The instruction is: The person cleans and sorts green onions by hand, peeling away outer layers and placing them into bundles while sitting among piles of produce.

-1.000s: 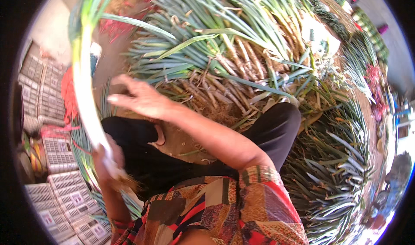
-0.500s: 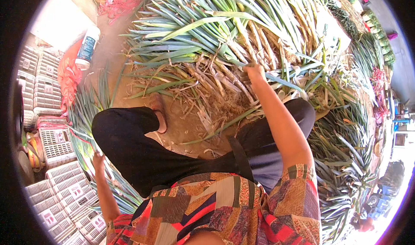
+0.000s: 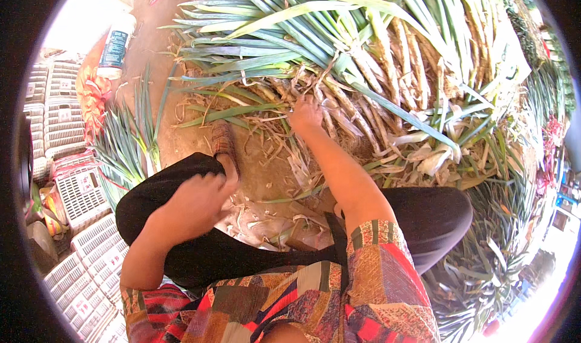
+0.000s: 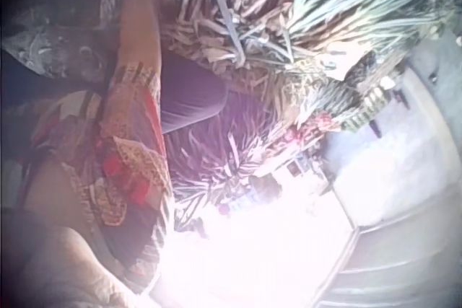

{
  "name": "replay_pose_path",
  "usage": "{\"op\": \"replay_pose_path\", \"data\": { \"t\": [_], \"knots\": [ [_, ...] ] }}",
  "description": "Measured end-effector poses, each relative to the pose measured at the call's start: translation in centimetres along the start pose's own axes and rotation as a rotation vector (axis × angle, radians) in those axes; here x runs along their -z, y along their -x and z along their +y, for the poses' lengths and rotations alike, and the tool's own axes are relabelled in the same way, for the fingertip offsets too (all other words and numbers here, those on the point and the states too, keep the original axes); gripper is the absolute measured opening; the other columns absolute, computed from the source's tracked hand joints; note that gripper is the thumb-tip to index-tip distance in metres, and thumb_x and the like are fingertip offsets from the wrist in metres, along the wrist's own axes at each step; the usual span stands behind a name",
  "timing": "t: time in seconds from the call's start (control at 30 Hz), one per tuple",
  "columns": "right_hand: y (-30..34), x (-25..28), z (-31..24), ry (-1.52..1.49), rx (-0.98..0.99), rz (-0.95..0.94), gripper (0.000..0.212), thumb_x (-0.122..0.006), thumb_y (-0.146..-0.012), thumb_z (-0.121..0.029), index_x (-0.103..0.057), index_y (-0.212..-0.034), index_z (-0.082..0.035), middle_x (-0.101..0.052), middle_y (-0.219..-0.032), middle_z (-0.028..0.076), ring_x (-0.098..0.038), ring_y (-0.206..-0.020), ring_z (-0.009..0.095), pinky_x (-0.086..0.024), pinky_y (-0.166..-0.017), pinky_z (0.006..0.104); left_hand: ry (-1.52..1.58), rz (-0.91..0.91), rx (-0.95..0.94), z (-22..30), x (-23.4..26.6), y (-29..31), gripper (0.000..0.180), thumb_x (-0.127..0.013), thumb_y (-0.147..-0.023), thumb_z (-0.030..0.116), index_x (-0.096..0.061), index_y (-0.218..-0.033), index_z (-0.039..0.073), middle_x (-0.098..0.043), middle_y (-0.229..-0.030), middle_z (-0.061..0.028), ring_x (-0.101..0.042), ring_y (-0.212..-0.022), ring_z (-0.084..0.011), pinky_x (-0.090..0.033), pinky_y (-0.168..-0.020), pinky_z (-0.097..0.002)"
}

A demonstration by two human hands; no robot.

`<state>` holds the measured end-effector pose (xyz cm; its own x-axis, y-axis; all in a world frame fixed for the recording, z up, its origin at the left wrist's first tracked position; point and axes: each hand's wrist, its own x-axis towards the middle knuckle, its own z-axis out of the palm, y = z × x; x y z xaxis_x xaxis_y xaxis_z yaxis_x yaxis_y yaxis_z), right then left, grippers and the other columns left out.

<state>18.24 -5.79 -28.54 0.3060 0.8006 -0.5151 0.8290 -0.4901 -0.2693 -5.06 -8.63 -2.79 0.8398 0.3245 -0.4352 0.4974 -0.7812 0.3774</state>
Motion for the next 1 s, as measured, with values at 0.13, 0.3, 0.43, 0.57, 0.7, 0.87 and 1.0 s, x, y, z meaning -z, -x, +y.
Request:
{"op": "replay_pose_path", "data": {
  "t": [0.13, 0.3, 0.43, 0.57, 0.7, 0.87, 1.0],
  "knots": [
    [-2.4, -1.6, 1.9, 0.067, 0.022, 0.016, 0.057, -0.060, -0.079, -0.028, -0.039, -0.124, -0.001, -0.035, -0.131, 0.020, -0.038, -0.118, 0.034, -0.032, -0.098, 0.0437, 0.139, -0.148, 0.148, -1.2, 0.8, -0.6, 0.041, -0.062, -0.076, 0.019, -0.044, -0.110, 0.005, -0.052, -0.085, -0.0133, -0.053, -0.083, -0.0318, -0.043, -0.073, -0.0397],
    [-2.1, -5.9, 0.5, 0.061, 0.060, 0.230, 0.041, -0.053, -0.081, -0.013, -0.044, -0.118, 0.002, -0.048, -0.113, 0.020, -0.048, -0.103, 0.033, -0.040, -0.090, 0.0410, 0.214, 0.075, 0.219, -1.9, 3.1, -2.2, 0.039, -0.060, -0.078, 0.021, -0.043, -0.109, 0.005, -0.052, -0.089, -0.0146, -0.052, -0.084, -0.0335, -0.042, -0.071, -0.0405],
    [4.6, -7.8, -5.5, -0.254, 0.107, -0.030, 0.026, -0.050, -0.078, -0.011, -0.050, -0.102, -0.001, -0.056, -0.091, 0.023, -0.057, -0.082, 0.033, -0.048, -0.067, 0.0429, 0.231, 0.010, 0.160, -2.2, 2.8, -2.1, 0.037, -0.060, -0.079, 0.021, -0.044, -0.107, 0.005, -0.052, -0.088, -0.0152, -0.052, -0.083, -0.0337, -0.042, -0.070, -0.0410],
    [13.7, -13.9, -10.1, -0.706, 0.301, -0.285, 0.044, -0.054, -0.079, -0.025, -0.044, -0.117, -0.005, -0.057, -0.093, 0.024, -0.057, -0.084, 0.040, -0.046, -0.069, 0.0462, 0.234, 0.049, 0.129, -2.4, 2.3, -1.8, 0.035, -0.058, -0.080, 0.022, -0.044, -0.107, 0.005, -0.054, -0.085, -0.0165, -0.053, -0.080, -0.0350, -0.043, -0.068, -0.0424],
    [12.2, -14.5, -7.4, -0.566, 0.242, -0.434, 0.052, -0.064, -0.072, -0.033, -0.048, -0.113, -0.004, -0.058, -0.098, 0.022, -0.056, -0.093, 0.037, -0.044, -0.078, 0.0452, 0.224, 0.122, 0.180, -3.3, 1.6, -1.6, 0.033, -0.056, -0.081, 0.025, -0.046, -0.105, 0.005, -0.057, -0.087, -0.0195, -0.056, -0.076, -0.0369, -0.044, -0.067, -0.0435],
    [11.2, 4.4, -4.5, -0.398, 0.286, -0.130, 0.060, -0.064, -0.074, -0.033, -0.045, -0.119, 0.003, -0.057, -0.102, 0.023, -0.059, -0.085, 0.035, -0.046, -0.075, 0.0399, 0.362, 0.402, 0.224, -3.3, 2.1, -0.2, 0.031, -0.057, -0.081, 0.032, -0.052, -0.088, 0.002, -0.059, -0.081, -0.0216, -0.057, -0.075, -0.0380, -0.045, -0.065, -0.0426],
    [21.0, 15.2, -6.4, -0.368, 0.383, -0.160, 0.062, -0.061, -0.080, -0.033, -0.040, -0.123, 0.007, -0.059, -0.096, 0.024, -0.061, -0.078, 0.025, -0.050, -0.064, 0.0357, 0.592, 0.615, 0.421, -5.4, 1.0, -1.0, 0.049, -0.059, -0.078, 0.046, -0.055, -0.072, -0.002, -0.058, -0.067, -0.0195, -0.060, -0.070, -0.0306, -0.045, -0.061, -0.0376]
  ]
}}
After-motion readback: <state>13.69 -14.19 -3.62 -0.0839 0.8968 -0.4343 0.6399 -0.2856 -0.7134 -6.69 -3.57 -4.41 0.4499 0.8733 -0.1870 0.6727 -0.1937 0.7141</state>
